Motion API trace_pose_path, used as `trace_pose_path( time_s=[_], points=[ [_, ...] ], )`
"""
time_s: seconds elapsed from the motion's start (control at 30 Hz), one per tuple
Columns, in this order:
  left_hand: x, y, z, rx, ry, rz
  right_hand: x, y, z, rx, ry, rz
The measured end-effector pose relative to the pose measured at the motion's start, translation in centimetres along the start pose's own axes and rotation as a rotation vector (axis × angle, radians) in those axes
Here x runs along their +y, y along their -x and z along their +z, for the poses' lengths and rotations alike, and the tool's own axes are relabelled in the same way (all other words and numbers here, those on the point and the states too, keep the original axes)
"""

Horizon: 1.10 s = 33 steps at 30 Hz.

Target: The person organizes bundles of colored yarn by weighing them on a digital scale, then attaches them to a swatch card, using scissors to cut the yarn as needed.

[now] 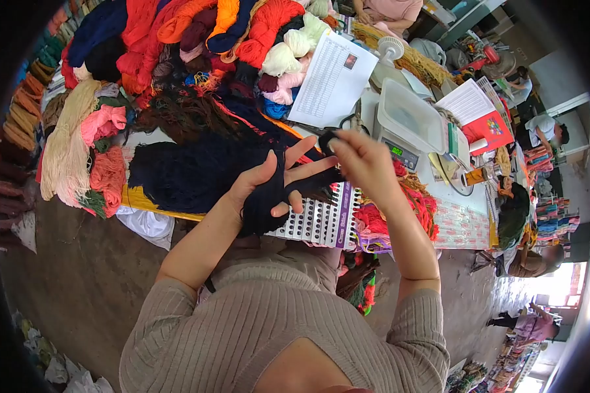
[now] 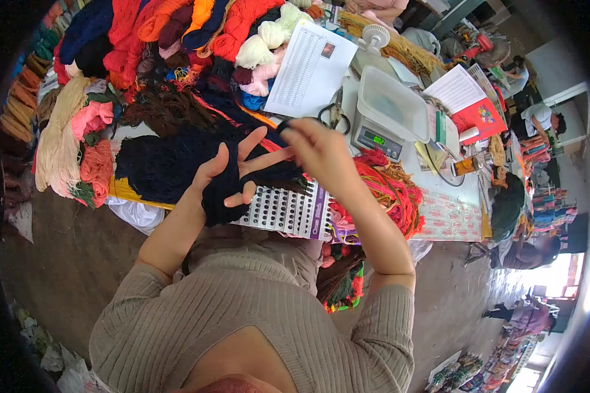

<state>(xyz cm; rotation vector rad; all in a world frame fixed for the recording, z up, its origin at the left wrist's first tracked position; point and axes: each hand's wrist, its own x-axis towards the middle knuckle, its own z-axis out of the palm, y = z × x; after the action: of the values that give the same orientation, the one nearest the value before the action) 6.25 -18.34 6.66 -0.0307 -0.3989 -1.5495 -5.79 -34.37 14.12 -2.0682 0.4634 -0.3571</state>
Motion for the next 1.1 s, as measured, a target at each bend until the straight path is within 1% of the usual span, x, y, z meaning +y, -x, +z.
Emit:
trace_pose_path(
  time_s=[0.07,0.1,0.17,0.2,0.3,0.33,0.37,0.4,0.43,0.47,0.5,0.53,0.57,0.63,0.67,0.7,0.77,0.8,0.87,0.9,0.97,1.0,1.03,1.1],
  points=[
    [-0.1,0.1,0.4,-0.041,0.066,0.005,-1.7,1.7,0.5,-0.166,0.213,-0.124],
    [-0.2,-0.1,0.2,-0.041,0.065,0.009,-1.2,2.2,1.1,-0.177,0.227,-0.213],
    [-0.5,-0.4,-0.2,-0.106,0.170,0.067,-1.2,2.8,1.5,-0.200,0.182,-0.187],
    [-0.4,-0.4,0.5,-0.030,0.148,0.085,-0.6,3.0,1.6,-0.226,0.094,-0.214],
    [-0.4,-0.2,-1.2,-0.012,0.068,0.100,0.0,3.1,0.9,-0.237,0.187,-0.269],
    [0.0,-0.6,-2.0,-0.124,0.085,0.082,-0.4,3.2,1.0,-0.141,0.100,-0.244],
    [0.2,-0.9,-1.9,-0.123,0.087,0.080,0.1,3.1,0.8,-0.032,0.161,-0.300],
    [0.3,-1.2,-1.6,-0.077,-0.091,0.126,0.7,3.0,0.5,0.077,0.224,-0.356],
    [0.3,-1.5,-1.4,-0.030,-0.270,0.170,0.6,3.2,0.3,0.103,0.206,-0.326],
    [-0.6,-1.3,-1.1,0.157,-0.311,0.259,0.2,3.5,0.5,0.067,0.156,-0.255],
    [-1.0,-1.7,-0.8,0.178,-0.486,0.306,0.0,3.6,0.9,0.032,0.103,-0.184],
    [-1.2,-2.0,-0.6,0.199,-0.661,0.350,0.2,3.3,1.7,0.004,0.109,-0.324],
    [-1.3,-2.0,-0.9,0.185,-0.801,0.336,0.3,3.3,2.6,0.009,0.102,-0.314],
    [-1.9,-2.0,0.1,0.262,-0.898,0.288,0.8,3.3,4.2,0.060,0.091,-0.291],
    [-1.8,-2.0,0.9,0.312,-1.002,0.263,1.1,3.3,4.2,0.062,0.088,-0.292],
    [-1.6,-1.9,0.8,0.314,-1.004,0.267,1.3,3.1,4.2,0.061,0.112,-0.299],
    [-1.2,-1.6,0.7,0.401,-1.211,0.276,1.6,2.9,4.1,0.089,0.127,-0.327],
    [-1.4,-1.5,1.0,0.404,-1.212,0.277,1.6,2.9,4.1,0.087,0.126,-0.328],
    [-2.1,-1.7,1.9,0.505,-0.604,0.180,1.7,2.9,3.9,0.143,0.118,-0.272],
    [-2.0,-1.6,1.1,0.502,-0.603,0.178,2.0,3.1,4.0,0.147,0.003,-0.217],
    [-1.6,-1.5,-0.3,0.332,-0.317,0.148,2.6,3.2,4.0,0.059,-0.468,0.030],
    [-1.7,-1.4,0.0,0.438,-0.358,0.159,2.0,3.3,3.4,0.001,-0.593,0.175],
    [-1.5,-1.5,0.1,0.438,-0.356,0.157,2.1,3.4,3.3,0.002,-0.592,0.177],
    [-1.2,-1.7,0.2,0.435,-0.608,0.173,2.5,3.7,3.2,-0.052,-0.865,0.276]
  ],
)
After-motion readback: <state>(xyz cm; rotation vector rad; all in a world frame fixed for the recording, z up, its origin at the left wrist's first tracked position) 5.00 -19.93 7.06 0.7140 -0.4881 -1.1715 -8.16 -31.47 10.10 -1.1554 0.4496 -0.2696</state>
